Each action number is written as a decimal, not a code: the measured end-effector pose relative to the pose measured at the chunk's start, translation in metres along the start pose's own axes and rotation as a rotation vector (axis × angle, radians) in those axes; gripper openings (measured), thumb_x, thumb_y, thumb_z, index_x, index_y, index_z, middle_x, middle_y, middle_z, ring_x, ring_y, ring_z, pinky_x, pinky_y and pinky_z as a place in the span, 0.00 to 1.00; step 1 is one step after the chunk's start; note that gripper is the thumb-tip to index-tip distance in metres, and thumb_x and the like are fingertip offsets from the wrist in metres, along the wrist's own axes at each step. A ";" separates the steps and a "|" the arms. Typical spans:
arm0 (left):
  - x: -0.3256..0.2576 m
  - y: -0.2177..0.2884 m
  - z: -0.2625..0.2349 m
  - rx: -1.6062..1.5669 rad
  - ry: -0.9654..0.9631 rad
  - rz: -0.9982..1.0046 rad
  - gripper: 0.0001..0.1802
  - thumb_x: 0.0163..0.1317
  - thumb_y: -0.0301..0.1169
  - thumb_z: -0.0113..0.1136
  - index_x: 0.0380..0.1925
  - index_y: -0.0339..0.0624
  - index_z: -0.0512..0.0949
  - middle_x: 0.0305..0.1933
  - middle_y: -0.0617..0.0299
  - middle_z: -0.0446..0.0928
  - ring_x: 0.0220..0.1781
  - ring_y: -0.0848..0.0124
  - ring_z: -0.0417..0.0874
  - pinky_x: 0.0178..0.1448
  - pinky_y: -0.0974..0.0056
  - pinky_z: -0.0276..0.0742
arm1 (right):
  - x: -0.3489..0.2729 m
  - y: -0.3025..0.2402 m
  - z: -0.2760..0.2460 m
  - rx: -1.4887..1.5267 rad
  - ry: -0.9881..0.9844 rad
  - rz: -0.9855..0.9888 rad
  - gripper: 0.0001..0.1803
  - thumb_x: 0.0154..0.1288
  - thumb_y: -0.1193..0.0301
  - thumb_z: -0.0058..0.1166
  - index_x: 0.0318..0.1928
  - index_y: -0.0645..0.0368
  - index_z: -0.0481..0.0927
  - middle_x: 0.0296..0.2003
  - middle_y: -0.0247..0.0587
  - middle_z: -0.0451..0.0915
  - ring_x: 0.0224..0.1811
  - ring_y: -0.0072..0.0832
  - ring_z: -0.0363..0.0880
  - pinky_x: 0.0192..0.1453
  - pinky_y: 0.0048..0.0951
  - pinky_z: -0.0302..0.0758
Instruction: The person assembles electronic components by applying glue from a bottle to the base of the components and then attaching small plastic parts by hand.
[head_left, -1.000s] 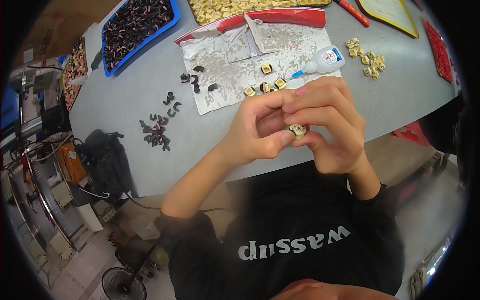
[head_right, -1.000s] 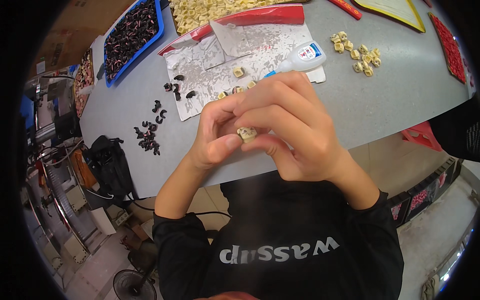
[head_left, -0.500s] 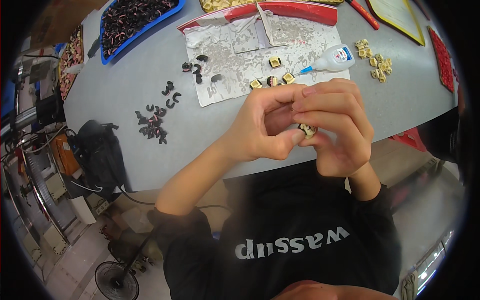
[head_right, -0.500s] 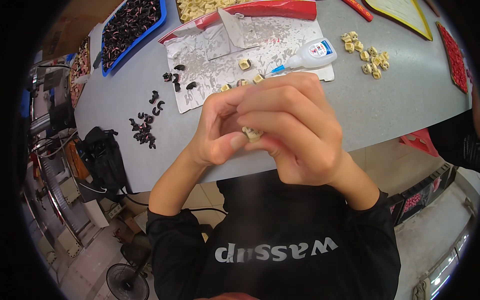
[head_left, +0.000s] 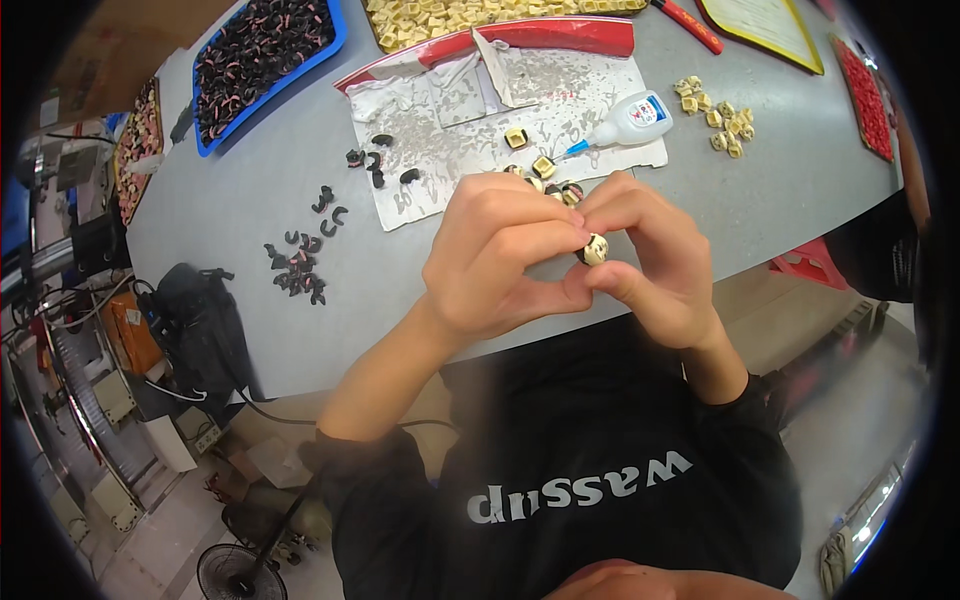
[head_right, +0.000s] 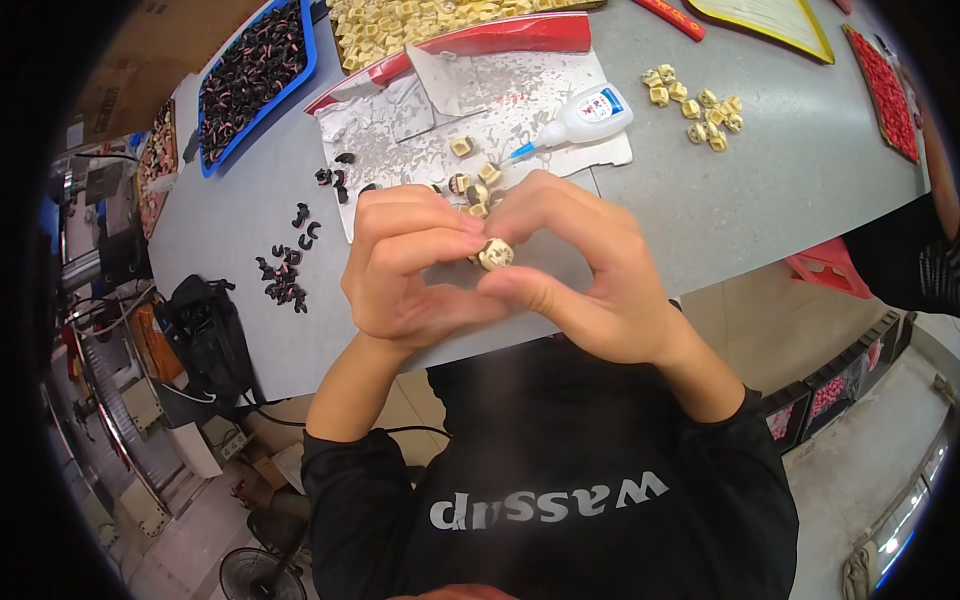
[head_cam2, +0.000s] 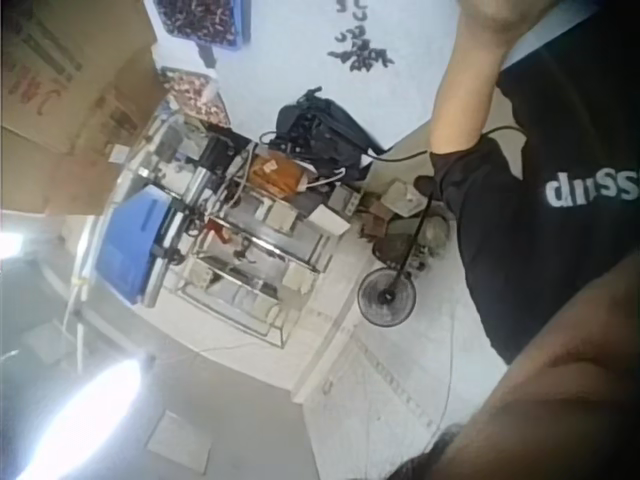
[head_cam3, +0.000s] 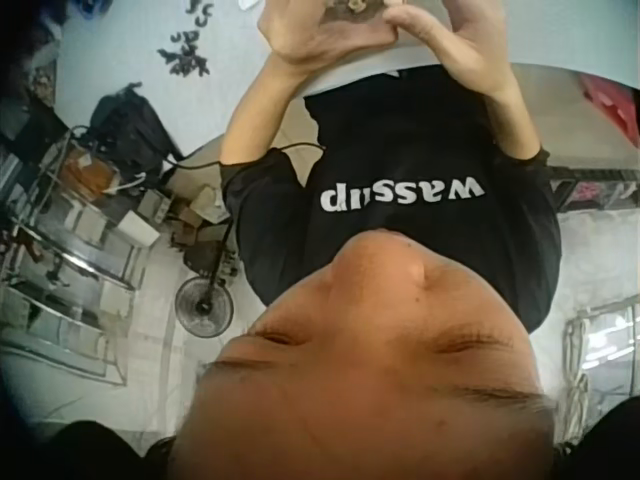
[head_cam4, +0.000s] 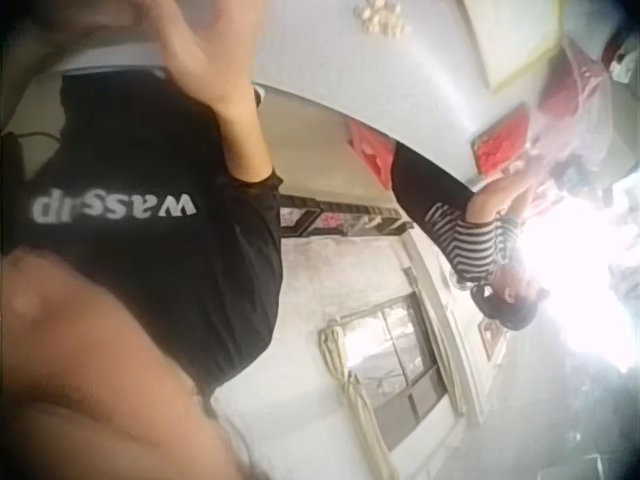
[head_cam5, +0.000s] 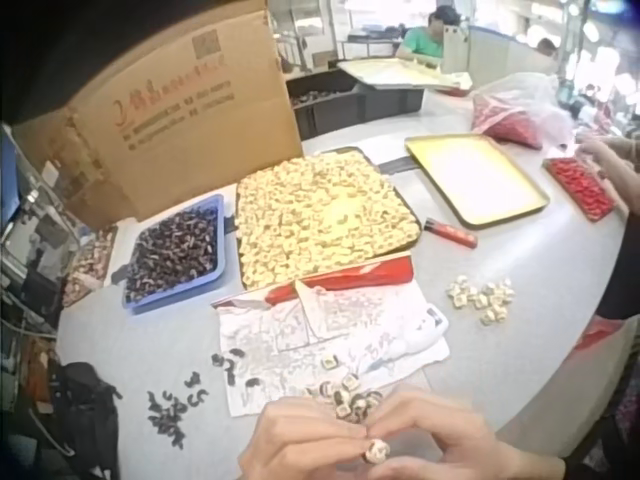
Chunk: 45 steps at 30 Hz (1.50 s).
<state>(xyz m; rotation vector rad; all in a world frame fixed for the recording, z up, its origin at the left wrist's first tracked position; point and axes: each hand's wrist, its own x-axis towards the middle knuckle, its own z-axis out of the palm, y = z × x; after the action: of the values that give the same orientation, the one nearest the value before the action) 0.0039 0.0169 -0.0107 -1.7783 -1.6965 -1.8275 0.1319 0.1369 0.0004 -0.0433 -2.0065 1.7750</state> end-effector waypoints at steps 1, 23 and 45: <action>-0.001 0.000 0.000 0.013 -0.004 0.012 0.22 0.36 0.28 0.76 0.34 0.44 0.78 0.37 0.63 0.78 0.36 0.66 0.75 0.37 0.66 0.72 | 0.000 -0.001 0.000 -0.003 0.004 -0.001 0.12 0.55 0.75 0.62 0.37 0.66 0.76 0.35 0.45 0.78 0.38 0.35 0.76 0.45 0.31 0.71; -0.001 0.007 -0.006 0.216 -0.059 0.221 0.18 0.41 0.29 0.76 0.32 0.42 0.79 0.33 0.66 0.78 0.33 0.70 0.76 0.32 0.68 0.73 | 0.006 -0.014 -0.010 -0.314 -0.088 -0.158 0.15 0.43 0.77 0.65 0.34 0.63 0.77 0.32 0.42 0.76 0.35 0.39 0.73 0.39 0.33 0.70; -0.008 0.011 -0.014 0.111 -0.058 0.233 0.17 0.40 0.27 0.71 0.34 0.39 0.81 0.39 0.61 0.79 0.36 0.69 0.74 0.33 0.67 0.73 | 0.011 -0.022 -0.007 -0.324 -0.137 -0.228 0.14 0.42 0.75 0.65 0.32 0.60 0.76 0.32 0.39 0.75 0.35 0.38 0.70 0.39 0.33 0.68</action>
<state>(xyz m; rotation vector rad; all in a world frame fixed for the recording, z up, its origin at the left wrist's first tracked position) 0.0053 -0.0021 -0.0061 -1.9077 -1.5028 -1.5706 0.1304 0.1428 0.0247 0.2029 -2.2765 1.3342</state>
